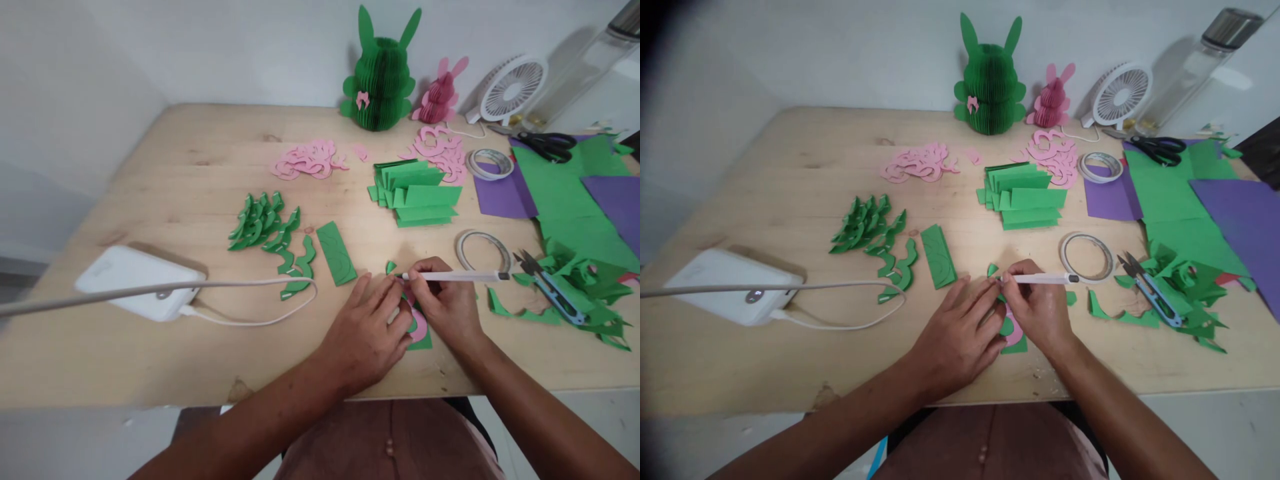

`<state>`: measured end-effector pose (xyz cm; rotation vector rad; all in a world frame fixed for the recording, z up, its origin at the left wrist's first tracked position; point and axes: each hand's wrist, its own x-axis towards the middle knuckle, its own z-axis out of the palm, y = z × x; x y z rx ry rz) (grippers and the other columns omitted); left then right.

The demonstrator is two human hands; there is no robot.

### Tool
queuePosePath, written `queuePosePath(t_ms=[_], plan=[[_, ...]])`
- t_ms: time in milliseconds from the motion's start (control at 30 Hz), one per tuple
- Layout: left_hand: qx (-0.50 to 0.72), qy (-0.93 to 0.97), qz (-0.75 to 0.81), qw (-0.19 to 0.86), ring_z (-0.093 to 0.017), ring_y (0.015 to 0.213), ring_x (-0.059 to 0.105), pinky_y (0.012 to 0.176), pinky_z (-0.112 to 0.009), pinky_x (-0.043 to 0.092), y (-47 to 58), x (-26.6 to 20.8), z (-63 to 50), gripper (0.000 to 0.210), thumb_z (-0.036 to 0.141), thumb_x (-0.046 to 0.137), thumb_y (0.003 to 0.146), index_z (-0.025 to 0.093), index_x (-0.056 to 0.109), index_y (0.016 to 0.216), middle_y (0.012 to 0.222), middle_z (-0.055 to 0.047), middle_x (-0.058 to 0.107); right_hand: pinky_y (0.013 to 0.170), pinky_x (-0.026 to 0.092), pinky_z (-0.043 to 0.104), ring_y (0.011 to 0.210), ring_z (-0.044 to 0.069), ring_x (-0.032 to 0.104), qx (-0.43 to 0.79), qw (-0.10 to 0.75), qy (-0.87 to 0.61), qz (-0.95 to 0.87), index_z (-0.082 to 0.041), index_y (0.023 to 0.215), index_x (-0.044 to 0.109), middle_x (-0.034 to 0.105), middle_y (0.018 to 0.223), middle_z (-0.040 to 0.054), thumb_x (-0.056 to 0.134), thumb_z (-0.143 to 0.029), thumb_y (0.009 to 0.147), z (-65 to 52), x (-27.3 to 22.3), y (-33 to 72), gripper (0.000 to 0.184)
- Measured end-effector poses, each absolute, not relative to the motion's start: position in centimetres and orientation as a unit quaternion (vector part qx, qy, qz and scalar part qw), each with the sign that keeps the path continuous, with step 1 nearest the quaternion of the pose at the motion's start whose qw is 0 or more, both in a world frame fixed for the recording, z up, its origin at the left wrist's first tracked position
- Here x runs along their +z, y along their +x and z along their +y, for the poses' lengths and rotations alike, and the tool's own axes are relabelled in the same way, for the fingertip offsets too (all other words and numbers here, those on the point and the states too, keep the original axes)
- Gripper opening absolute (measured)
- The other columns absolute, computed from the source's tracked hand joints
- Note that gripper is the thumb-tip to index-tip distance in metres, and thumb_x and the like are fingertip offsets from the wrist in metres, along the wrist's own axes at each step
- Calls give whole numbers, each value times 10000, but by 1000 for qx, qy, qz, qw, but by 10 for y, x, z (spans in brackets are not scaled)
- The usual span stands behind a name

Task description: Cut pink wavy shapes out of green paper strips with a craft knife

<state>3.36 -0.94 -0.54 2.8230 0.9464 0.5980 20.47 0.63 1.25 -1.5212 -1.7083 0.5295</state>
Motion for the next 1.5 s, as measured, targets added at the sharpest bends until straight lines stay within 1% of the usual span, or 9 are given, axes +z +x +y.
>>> queuePosePath(t_ms=[267,500,667,800,1133,1300,1500], plan=[[195,928,314,52,-329,1303,487,1102,-586,335,33,-5,-10,316,383,480,978,137,600,1134,1351,-195,552,461,403,195,479,84,519,202,388,-601,-670,-193,791,586,575,596,-47,540,-269,903,6,13,205,143],[198,928,311,48,-325,1305,487,1106,-580,335,34,-6,-10,299,383,489,975,138,604,1103,1337,-193,563,457,398,204,480,91,519,196,384,-607,-668,-197,781,585,585,595,-40,533,-284,899,6,12,205,156],[197,928,312,48,-320,1308,484,1111,-579,330,33,-7,-10,306,382,505,965,140,603,1125,1341,-190,561,463,398,213,478,96,519,194,378,-616,-663,-199,778,587,589,594,-38,540,-296,892,6,13,205,157],[197,929,310,46,-325,1304,486,1109,-581,330,33,-6,-10,309,388,522,954,138,603,1117,1337,-191,562,447,387,207,461,89,495,188,381,-617,-662,-198,772,590,573,581,-44,548,-285,886,6,13,205,150],[196,929,312,43,-321,1299,487,1098,-580,343,33,-4,-9,311,385,504,965,136,603,1124,1330,-192,565,456,407,205,466,94,525,186,384,-619,-659,-198,762,588,592,582,-38,539,-271,874,6,15,204,143],[193,930,310,44,-319,1296,491,1095,-576,350,33,-3,-9,313,384,495,970,135,602,1127,1327,-190,568,438,369,215,442,95,478,170,378,-628,-658,-205,739,585,564,546,-42,546,-279,856,6,17,203,144],[197,930,308,39,-328,1292,494,1089,-581,358,33,-4,-9,307,383,486,976,131,602,1109,1322,-195,569,459,379,219,461,99,480,157,373,-628,-664,-209,739,581,562,562,-39,533,-283,866,5,18,203,154]])
